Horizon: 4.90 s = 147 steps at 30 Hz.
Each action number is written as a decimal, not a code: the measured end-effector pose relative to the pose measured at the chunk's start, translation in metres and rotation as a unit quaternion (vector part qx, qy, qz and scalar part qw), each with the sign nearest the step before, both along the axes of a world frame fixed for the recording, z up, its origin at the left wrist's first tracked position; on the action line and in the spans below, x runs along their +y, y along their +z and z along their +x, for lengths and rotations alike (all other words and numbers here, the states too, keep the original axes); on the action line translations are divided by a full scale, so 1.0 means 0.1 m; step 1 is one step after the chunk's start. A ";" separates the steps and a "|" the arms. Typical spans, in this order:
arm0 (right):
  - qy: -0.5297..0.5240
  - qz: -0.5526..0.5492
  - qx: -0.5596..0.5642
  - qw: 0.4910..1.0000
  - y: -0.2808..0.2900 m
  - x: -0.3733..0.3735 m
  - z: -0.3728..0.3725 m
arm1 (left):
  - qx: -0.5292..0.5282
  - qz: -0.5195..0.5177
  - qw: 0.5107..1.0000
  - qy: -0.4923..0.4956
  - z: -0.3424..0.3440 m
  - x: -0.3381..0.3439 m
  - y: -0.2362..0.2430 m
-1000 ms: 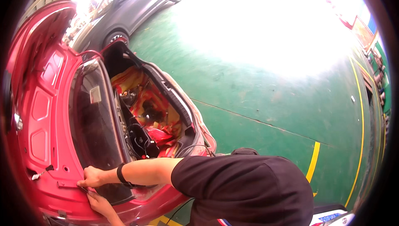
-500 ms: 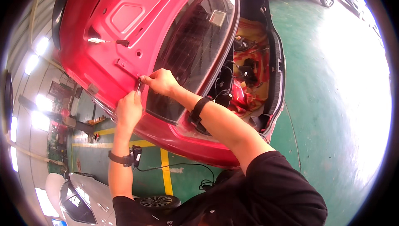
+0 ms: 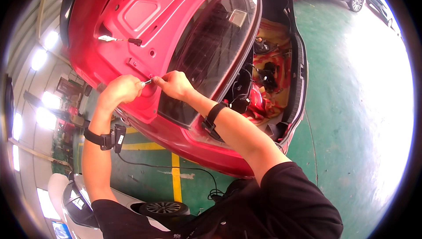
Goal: The person removes plastic trim fasteners and screws from the underside of a car trunk lid using a flathead screwdriver and a pry tool, then handles a metal rod within the trunk interior.
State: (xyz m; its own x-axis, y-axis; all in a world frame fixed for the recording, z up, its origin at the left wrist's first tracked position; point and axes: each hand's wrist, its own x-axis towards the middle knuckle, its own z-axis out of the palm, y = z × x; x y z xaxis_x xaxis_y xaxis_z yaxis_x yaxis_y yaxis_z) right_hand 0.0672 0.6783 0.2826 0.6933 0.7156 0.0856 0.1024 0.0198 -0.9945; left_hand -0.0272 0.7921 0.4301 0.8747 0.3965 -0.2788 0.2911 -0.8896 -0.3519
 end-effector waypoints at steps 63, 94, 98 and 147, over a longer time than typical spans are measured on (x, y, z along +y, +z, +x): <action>0.002 0.000 0.020 1.000 0.04 0.00 -0.06 | -0.419 -0.077 0.903 0.059 -0.61 -0.22 -0.98; -0.024 -0.014 -0.005 1.000 0.05 0.01 0.00 | -0.505 -0.552 0.646 0.151 -0.11 -0.23 -2.02; -0.034 0.010 -0.011 0.999 0.03 0.02 -0.02 | -0.564 -0.369 0.738 0.033 -0.28 -0.07 -1.99; -0.055 0.061 -0.035 0.996 -0.01 0.06 -0.18 | -0.614 -0.376 0.693 0.019 -0.01 0.08 -1.67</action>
State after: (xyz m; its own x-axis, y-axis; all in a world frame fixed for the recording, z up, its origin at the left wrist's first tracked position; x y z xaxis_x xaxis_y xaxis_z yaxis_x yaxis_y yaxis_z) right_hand 0.0495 0.6841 0.2819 0.7567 0.6161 0.2188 0.1799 0.1256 -0.9756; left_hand -0.0279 0.8000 0.2631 0.6280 0.5730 0.5267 -0.0117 -0.6697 0.7425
